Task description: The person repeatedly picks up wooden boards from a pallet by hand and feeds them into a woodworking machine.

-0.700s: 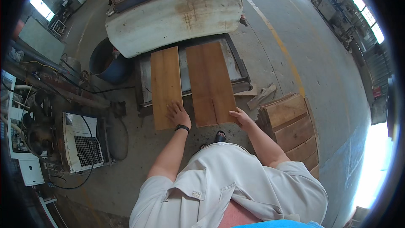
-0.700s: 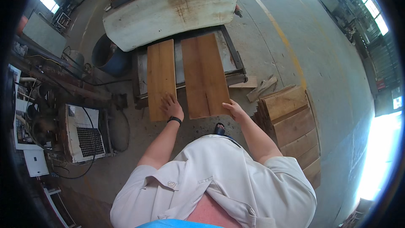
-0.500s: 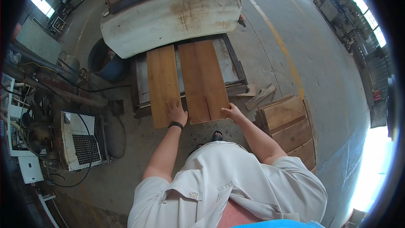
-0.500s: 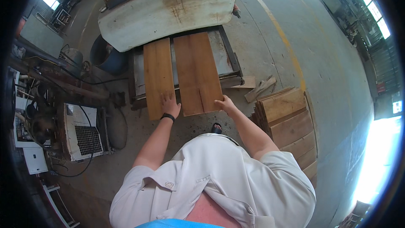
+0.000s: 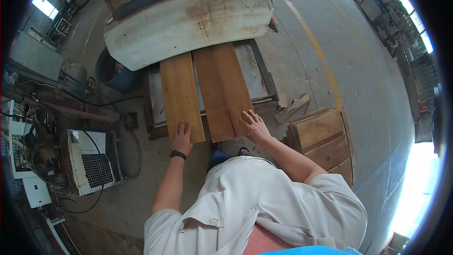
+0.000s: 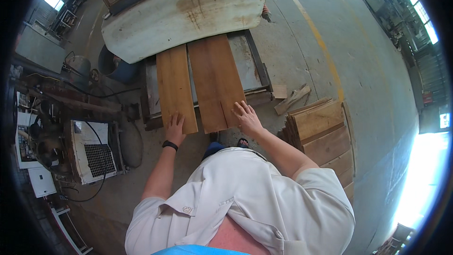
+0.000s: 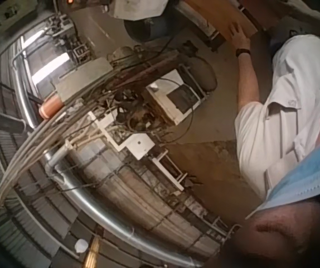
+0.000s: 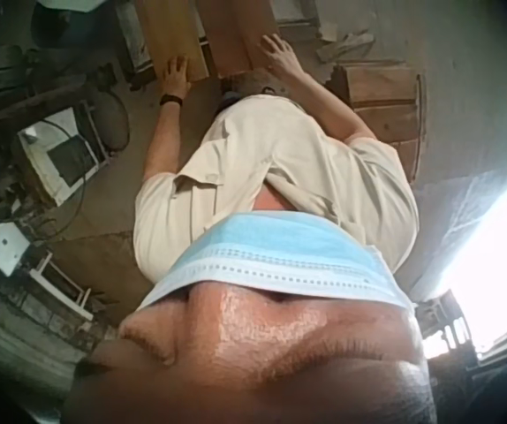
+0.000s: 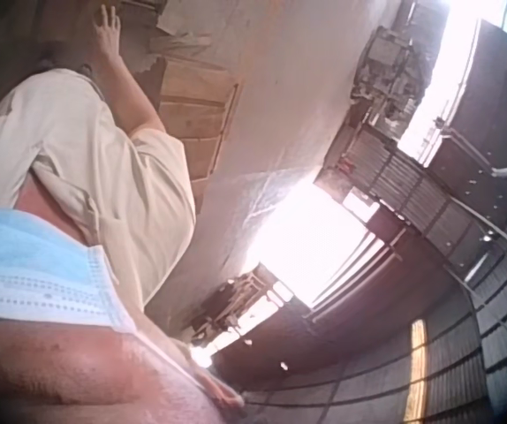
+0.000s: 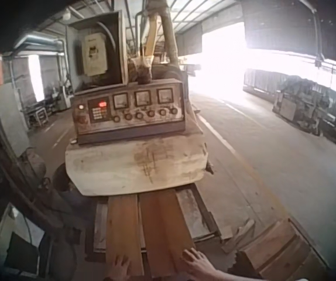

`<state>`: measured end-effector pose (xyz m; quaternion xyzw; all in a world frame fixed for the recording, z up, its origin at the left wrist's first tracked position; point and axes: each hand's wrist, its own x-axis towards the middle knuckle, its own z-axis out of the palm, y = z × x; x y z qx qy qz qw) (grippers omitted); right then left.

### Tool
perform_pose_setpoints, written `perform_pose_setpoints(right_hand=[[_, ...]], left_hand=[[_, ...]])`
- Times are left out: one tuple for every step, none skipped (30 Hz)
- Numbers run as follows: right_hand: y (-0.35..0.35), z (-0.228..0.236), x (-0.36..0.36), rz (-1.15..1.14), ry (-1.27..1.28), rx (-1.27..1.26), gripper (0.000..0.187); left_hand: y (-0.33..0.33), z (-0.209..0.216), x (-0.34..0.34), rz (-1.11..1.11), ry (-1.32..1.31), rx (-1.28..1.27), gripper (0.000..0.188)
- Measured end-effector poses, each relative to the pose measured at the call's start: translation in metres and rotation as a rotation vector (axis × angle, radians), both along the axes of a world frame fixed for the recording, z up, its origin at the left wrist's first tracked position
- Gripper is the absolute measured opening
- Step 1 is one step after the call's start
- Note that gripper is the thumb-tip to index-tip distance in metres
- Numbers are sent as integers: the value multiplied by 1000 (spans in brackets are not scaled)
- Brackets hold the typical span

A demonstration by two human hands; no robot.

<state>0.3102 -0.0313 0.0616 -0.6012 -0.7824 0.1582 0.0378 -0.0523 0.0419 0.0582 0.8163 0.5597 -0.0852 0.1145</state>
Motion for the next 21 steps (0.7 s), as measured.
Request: perform_pose_setpoints(right_hand=[[10,1,0,-3,-14,1,82],[22,3,-1,-6,-29,3,79],[34,3,-2,-10,-32,1,79],[47,4,-4,-14,-32,-3,75],[59,5,-7,-18,-32,-7,70],[72,4,-10,-21,-36,-6,70],[85,4,-14,-35,-36,-4,66],[98,3,-17,-49,-36,-2,63],[111,-1,-19,-51,-42,-1,63],[124,-6,-20,-63,-54,12,61],[136,-10,-21,-74,-66,25,60],[148,-6,-26,-72,-66,22,60],[160,-3,-30,-83,-57,13,59],[172,1,-35,-94,-48,4,59],[183,-1,-35,-103,-50,-1,59],[194,-3,-35,-130,-45,12,59],[204,-5,-34,-157,-40,24,59],[214,-5,-37,-159,-36,19,59],[224,-5,-39,-159,-62,-6,58],[232,-5,-41,-160,-88,-31,57],[237,-5,-42,-162,-87,-36,57]], left_hand=[[9,3,2,11,-2,-20,95],[19,7,4,21,-4,-40,92],[30,8,4,17,-8,-42,92],[41,10,4,24,-29,-69,92],[52,11,4,30,-51,-97,91],[64,11,3,28,-56,-96,91],[76,11,2,32,-51,-109,91],[88,11,0,36,-47,-122,91],[100,11,0,33,-52,-122,91],[111,10,0,21,-52,-106,91],[123,10,-1,9,-52,-90,92],[134,11,-4,12,-52,-92,92],[144,13,-7,20,-52,-95,92],[154,14,-10,30,-51,-99,93],[164,18,-6,20,-53,-104,93],[173,23,-2,-4,-41,-118,92],[180,27,2,-29,-28,-132,92],[184,26,3,-30,-24,-137,92],[188,26,5,-31,-16,-117,91],[192,26,4,-33,-7,-98,90],[197,25,2,-36,-5,-103,90]])
